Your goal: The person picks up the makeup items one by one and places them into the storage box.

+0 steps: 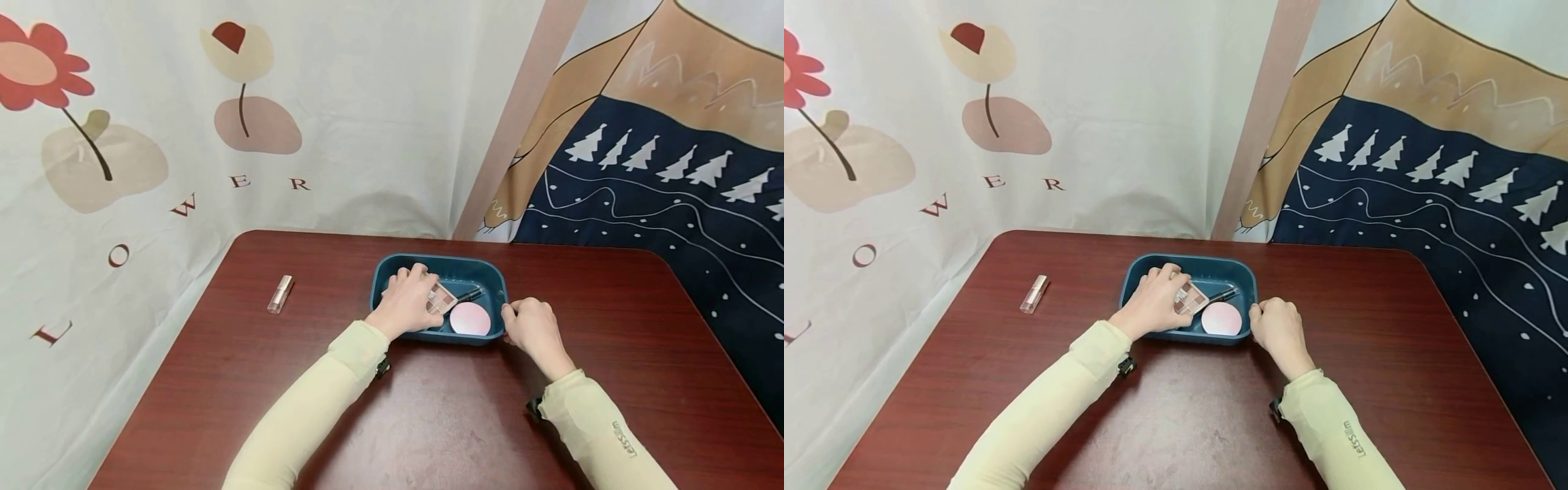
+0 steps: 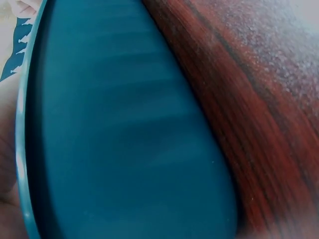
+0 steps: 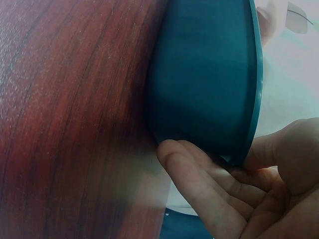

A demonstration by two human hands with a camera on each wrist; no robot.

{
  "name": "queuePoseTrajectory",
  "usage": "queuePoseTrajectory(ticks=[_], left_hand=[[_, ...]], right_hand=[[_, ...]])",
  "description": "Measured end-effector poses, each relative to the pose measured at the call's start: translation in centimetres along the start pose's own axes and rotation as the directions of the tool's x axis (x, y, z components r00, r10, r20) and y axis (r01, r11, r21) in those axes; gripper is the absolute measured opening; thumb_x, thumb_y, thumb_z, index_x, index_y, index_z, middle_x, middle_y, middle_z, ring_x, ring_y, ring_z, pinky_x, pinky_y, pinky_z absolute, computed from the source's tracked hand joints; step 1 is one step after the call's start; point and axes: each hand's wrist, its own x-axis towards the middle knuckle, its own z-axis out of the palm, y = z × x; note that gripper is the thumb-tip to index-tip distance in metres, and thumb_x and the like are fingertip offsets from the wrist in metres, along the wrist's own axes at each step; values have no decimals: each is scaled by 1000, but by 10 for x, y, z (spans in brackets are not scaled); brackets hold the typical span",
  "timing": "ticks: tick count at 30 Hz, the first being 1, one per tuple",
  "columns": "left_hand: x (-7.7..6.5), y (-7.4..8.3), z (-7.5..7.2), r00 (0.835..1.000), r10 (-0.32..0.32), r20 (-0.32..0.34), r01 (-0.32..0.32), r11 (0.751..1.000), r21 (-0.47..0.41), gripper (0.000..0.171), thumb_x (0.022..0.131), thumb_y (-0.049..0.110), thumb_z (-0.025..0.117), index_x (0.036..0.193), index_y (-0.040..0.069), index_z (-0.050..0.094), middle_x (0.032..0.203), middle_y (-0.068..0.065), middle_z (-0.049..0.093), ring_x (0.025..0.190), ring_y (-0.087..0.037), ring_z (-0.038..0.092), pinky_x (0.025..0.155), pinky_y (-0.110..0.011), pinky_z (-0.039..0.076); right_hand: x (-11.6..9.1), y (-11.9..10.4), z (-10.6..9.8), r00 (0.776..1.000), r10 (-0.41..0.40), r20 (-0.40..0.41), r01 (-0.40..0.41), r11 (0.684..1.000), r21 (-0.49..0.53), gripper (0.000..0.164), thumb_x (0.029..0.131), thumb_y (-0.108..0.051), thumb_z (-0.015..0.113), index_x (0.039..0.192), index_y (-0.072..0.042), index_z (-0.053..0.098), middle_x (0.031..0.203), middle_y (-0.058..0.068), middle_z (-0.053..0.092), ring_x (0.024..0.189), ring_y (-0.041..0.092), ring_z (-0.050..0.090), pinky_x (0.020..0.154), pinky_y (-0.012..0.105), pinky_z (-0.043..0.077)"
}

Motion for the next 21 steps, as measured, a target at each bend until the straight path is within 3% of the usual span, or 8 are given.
queuePoseTrajectory(ticks=[14, 21], left_hand=[[2, -1, 1, 999, -22, 35, 22, 1000, -1, 70, 84, 41, 78, 144, 11, 60, 148, -14, 49, 122, -33, 48, 101, -50, 45], [1, -4, 0, 1000, 16, 13, -16, 1000, -26, 72, 82, 49, 83, 138, 8, 64, 143, -17, 51, 120, -33, 50, 97, -49, 47]], right_hand=[[-1, 0, 1, 1000, 8, 7, -8, 1000, 2, 35, 105, -17, 51, 94, 2, 79, 62, 6, 70, 55, 12, 66, 62, 33, 50], [-1, 0, 0, 1000, 2, 1, -2, 1000, 5, 35, 105, -16, 51, 96, 3, 79, 61, 5, 70, 54, 12, 66, 62, 33, 49]])
